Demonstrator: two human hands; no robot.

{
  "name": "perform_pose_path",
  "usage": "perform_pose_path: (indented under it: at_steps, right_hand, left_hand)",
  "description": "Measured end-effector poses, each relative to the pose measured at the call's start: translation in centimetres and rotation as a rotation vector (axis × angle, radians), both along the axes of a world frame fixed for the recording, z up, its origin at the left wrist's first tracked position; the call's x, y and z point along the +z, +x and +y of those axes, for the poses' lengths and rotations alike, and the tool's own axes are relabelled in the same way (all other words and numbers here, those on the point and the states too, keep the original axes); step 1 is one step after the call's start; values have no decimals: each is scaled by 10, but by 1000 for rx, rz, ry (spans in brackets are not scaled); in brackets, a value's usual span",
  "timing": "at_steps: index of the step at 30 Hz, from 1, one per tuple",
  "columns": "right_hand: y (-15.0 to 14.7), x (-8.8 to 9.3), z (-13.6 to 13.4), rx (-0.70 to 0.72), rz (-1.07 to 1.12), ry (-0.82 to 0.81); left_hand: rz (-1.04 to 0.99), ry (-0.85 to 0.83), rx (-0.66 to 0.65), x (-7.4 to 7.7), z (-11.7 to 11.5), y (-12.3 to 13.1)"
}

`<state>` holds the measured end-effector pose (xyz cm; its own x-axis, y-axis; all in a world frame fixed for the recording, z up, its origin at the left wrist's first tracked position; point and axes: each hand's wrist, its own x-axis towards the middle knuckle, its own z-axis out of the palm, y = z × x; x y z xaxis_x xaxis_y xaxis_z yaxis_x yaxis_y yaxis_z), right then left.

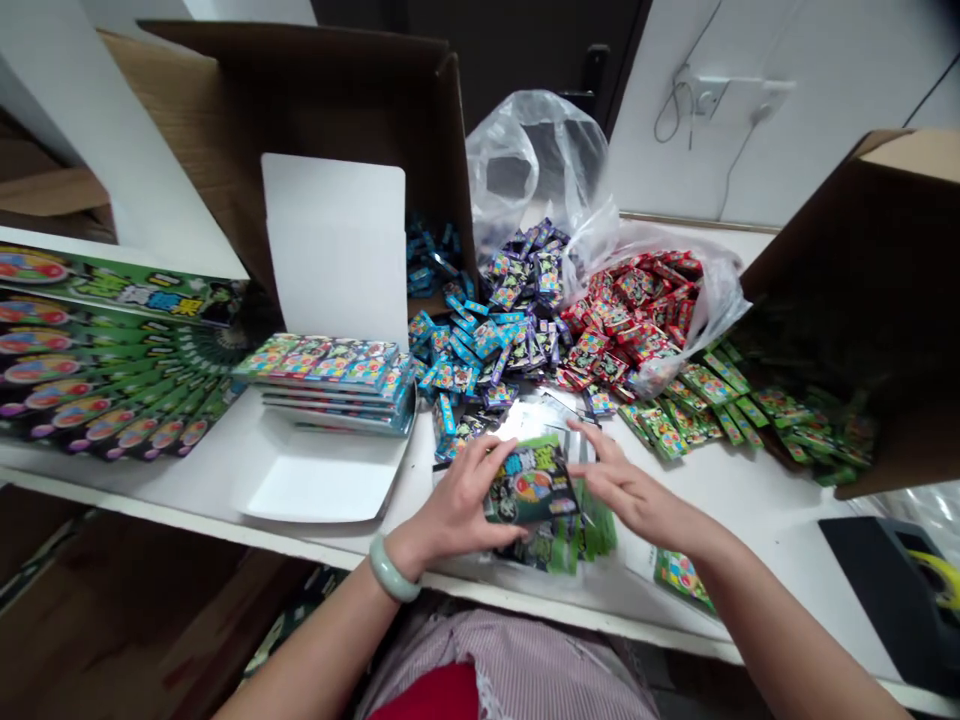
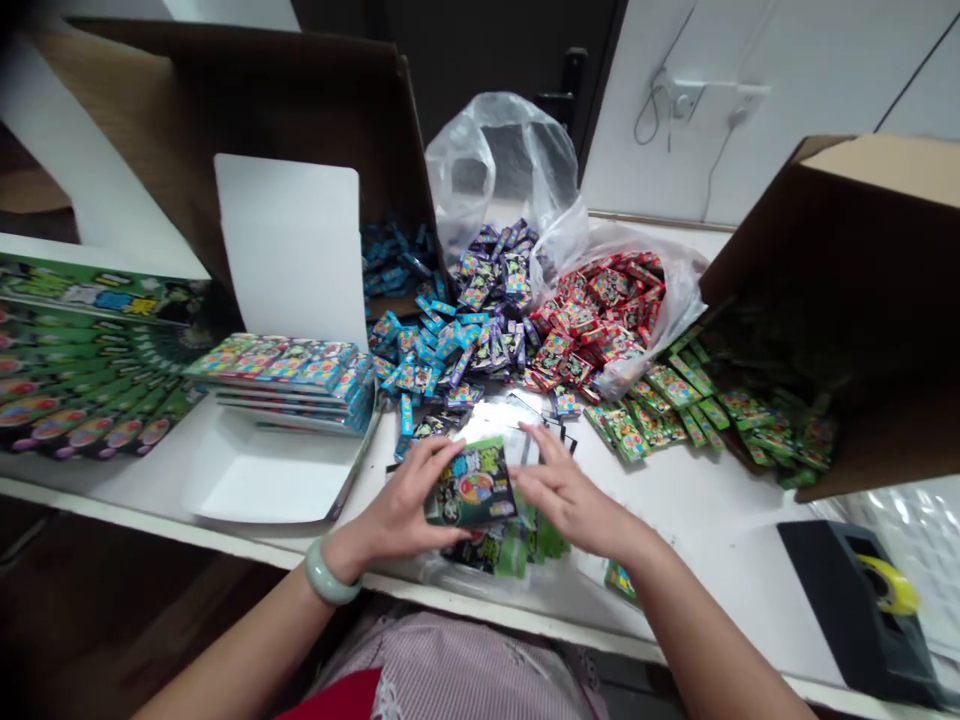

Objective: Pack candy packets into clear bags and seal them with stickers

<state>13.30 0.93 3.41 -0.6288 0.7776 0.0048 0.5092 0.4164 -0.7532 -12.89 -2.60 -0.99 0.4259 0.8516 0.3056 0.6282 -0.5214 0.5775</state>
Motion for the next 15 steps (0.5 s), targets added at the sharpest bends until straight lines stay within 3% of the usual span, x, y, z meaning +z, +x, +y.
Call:
perform_pose_path:
  at_steps: [3, 8, 12, 15]
  right_hand:
    - [-7, 3, 17, 38, 37, -39]
    - [-46, 4, 92, -329, 60, 124]
    - [-94, -7, 146, -389, -94, 285]
    - [-109, -17, 168, -432, -136, 253]
  left_hand:
    - [-40, -23, 19, 1, -2, -3]
    - [-107, -39, 72, 9, -2, -11]
    - [-120, -46, 67, 10, -3, -13]
    - [-123, -41, 80, 8, -5, -17]
